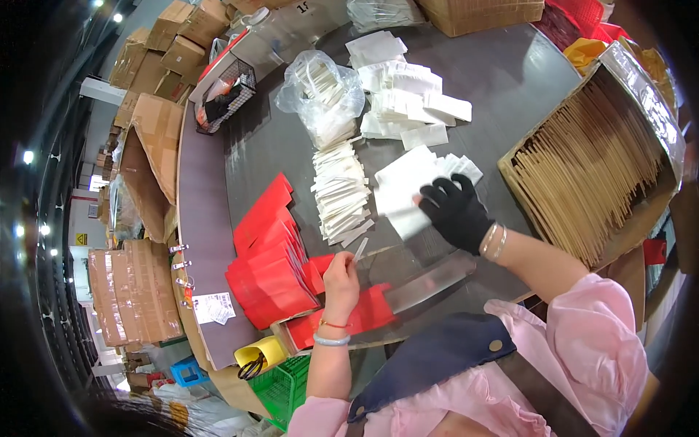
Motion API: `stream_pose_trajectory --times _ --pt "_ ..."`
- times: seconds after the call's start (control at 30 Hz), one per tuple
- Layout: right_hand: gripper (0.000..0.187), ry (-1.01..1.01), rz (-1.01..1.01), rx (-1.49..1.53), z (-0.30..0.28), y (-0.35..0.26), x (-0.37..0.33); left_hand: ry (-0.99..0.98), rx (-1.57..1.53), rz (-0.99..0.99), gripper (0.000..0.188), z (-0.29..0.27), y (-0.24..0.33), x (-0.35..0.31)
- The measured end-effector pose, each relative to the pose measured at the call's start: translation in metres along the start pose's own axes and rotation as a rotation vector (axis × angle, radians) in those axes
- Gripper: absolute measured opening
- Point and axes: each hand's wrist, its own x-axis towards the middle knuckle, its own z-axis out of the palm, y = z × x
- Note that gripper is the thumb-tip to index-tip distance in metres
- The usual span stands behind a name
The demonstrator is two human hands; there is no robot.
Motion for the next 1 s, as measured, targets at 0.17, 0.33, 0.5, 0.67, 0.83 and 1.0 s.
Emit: stream_pose_trajectory --times 0.17,0.33,0.5,0.67,0.83,1.0 --pt "0.065 -0.136 0.112 0.221 -0.059 0.006 -0.037 0.005 -0.17 -0.073 0.01 -0.003 0.034 0.007" --pt "0.051 0.18 0.542 0.267 -0.089 0.068 -0.11 0.037 -0.243 0.113 0.009 0.032 0.067 0.028" --pt "0.036 0.204 0.881 -0.147 -0.09 0.164 -0.247 0.069 -0.072 0.167 0.01 0.061 0.073 0.016" --pt "0.024 -0.104 0.936 -0.201 -0.091 0.172 -0.237 -0.075 -0.103 0.027 0.011 0.062 0.064 0.01" --pt "0.021 0.019 0.91 -0.231 -0.077 0.174 -0.246 -0.235 -0.375 -0.177 0.009 0.02 0.09 -0.004" --pt "0.033 0.057 1.031 -0.228 -0.068 0.196 -0.272 -0.362 0.049 0.039 0.007 0.011 0.081 -0.039"
